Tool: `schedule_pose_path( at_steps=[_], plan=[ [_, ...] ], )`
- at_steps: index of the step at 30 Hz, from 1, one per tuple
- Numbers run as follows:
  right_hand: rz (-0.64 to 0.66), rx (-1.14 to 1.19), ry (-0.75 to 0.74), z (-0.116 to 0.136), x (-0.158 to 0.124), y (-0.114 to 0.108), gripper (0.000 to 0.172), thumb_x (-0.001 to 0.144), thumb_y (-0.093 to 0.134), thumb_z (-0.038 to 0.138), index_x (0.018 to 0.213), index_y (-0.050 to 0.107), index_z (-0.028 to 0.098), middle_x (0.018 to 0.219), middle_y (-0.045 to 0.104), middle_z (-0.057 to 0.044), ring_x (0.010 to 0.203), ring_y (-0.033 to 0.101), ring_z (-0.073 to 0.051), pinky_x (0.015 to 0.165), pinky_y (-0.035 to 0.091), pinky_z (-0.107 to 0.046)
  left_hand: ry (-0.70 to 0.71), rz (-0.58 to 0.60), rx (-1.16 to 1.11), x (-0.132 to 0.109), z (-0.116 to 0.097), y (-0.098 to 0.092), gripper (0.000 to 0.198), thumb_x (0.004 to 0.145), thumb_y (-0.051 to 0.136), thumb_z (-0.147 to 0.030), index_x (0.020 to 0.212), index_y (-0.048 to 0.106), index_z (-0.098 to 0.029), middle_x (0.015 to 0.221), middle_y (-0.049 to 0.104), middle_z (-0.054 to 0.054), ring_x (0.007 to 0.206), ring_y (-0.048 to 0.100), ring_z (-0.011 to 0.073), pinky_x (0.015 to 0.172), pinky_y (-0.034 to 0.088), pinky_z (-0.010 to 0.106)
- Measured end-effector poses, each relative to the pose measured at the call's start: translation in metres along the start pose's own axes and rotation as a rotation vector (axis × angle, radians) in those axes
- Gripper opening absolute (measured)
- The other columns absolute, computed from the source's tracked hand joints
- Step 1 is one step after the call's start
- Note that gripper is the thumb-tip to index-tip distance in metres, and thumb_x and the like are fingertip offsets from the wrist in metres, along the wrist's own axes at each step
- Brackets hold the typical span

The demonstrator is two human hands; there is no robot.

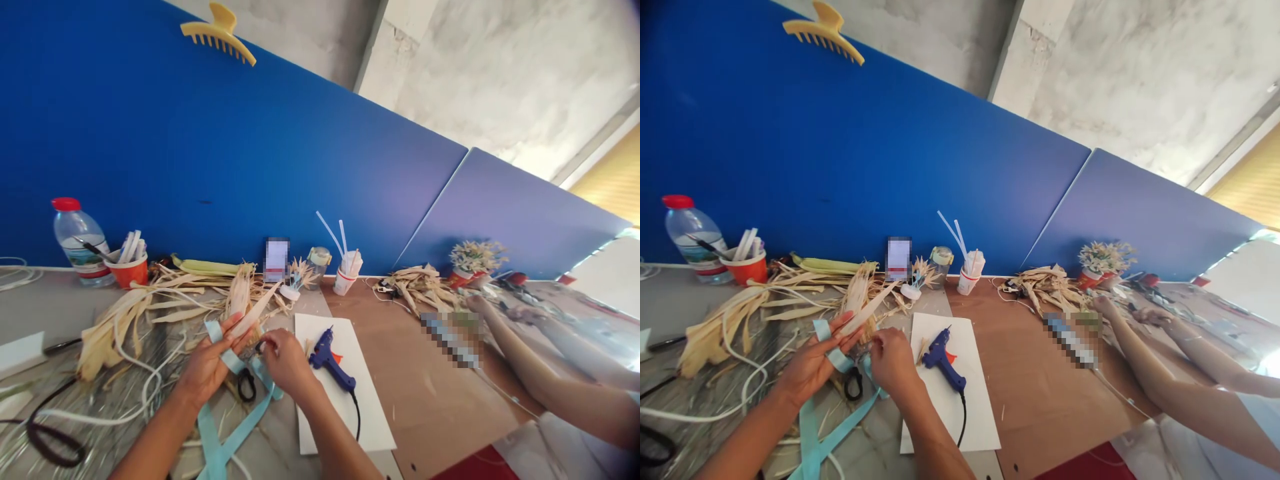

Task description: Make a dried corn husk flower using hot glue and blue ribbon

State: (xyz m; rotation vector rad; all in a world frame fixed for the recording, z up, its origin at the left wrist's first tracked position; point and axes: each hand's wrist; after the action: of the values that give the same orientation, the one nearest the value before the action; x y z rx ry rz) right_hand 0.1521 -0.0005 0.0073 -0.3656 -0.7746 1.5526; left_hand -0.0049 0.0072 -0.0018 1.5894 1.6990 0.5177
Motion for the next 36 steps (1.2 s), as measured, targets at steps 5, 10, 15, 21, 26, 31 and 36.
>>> schedule_pose_path(
  at_steps=[5,10,15,21,26,31,36],
  plan=[
    [0.072,-0.259,-0.078,0.007,-0.014,0.014,0.023,0.078,0.06,0.022,0.1,0.067,0.018,0.099,0.064,-0.01,0.096,0.057,-0.024,0.085,0.043,-0.034,-0.015,0.039,-0.103,0.002,-0.003,-0.005,0.062,0.077,0.048,0.009,0.134,0.049,-0.014,0.12,0.066,0.015,0.113,0.059,0.026,0.099,0.048,0.033],
    [0.025,-0.196,-0.067,-0.001,-0.015,0.017,0.027,0.08,0.059,0.023,0.107,0.065,0.019,0.104,0.063,-0.009,0.098,0.055,-0.023,0.088,0.042,-0.033,-0.045,0.049,-0.164,0.002,-0.005,-0.004,0.068,0.079,0.038,0.01,0.143,0.038,-0.015,0.124,0.063,0.019,0.116,0.056,0.0274,0.097,0.05,0.036],
    [0.004,-0.168,-0.015,-0.01,-0.013,0.011,0.029,0.081,0.058,0.02,0.109,0.064,0.017,0.105,0.063,-0.009,0.099,0.055,-0.023,0.09,0.041,-0.033,-0.052,0.072,-0.163,0.002,-0.006,-0.005,0.07,0.08,0.036,0.009,0.146,0.028,-0.012,0.121,0.064,0.022,0.119,0.054,0.0294,0.095,0.051,0.038],
    [0.047,-0.258,-0.06,-0.006,-0.019,0.011,0.034,0.079,0.064,0.03,0.111,0.062,0.019,0.109,0.06,-0.01,0.104,0.051,-0.026,0.09,0.04,-0.038,-0.08,0.082,-0.182,0.003,-0.008,-0.008,0.071,0.081,0.035,0.008,0.147,0.027,-0.015,0.125,0.062,0.021,0.121,0.052,0.0281,0.099,0.048,0.038],
    [0.119,-0.35,-0.094,-0.001,-0.023,0.013,0.045,0.071,0.071,0.042,0.108,0.061,0.019,0.109,0.058,-0.011,0.105,0.048,-0.029,0.091,0.038,-0.043,-0.076,0.068,-0.186,0.004,-0.008,-0.008,0.071,0.08,0.035,0.008,0.147,0.029,-0.015,0.126,0.06,0.021,0.12,0.052,0.0286,0.099,0.047,0.04],
    [0.092,-0.4,-0.084,0.003,-0.026,0.012,0.057,0.067,0.074,0.043,0.115,0.057,0.019,0.117,0.055,-0.013,0.112,0.045,-0.031,0.095,0.035,-0.045,-0.078,0.077,-0.177,0.005,-0.006,-0.009,0.073,0.078,0.035,0.01,0.146,0.03,-0.016,0.127,0.06,0.02,0.122,0.051,0.0276,0.102,0.045,0.039],
    [0.158,-0.427,-0.062,0.005,-0.027,0.011,0.055,0.067,0.072,0.043,0.115,0.058,0.02,0.116,0.056,-0.013,0.112,0.046,-0.032,0.095,0.034,-0.047,-0.072,0.05,-0.123,0.005,-0.005,-0.009,0.072,0.078,0.037,0.009,0.144,0.035,-0.018,0.127,0.061,0.017,0.12,0.053,0.0269,0.103,0.043,0.04]
  ],
)
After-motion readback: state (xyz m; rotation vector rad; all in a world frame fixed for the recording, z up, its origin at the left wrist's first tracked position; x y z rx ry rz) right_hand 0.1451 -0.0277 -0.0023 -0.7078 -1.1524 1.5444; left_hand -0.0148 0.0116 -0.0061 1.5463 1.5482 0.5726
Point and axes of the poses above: each hand's wrist, its own x-axis towards the middle knuckle, its own y-axis out of the palm, z = x × y
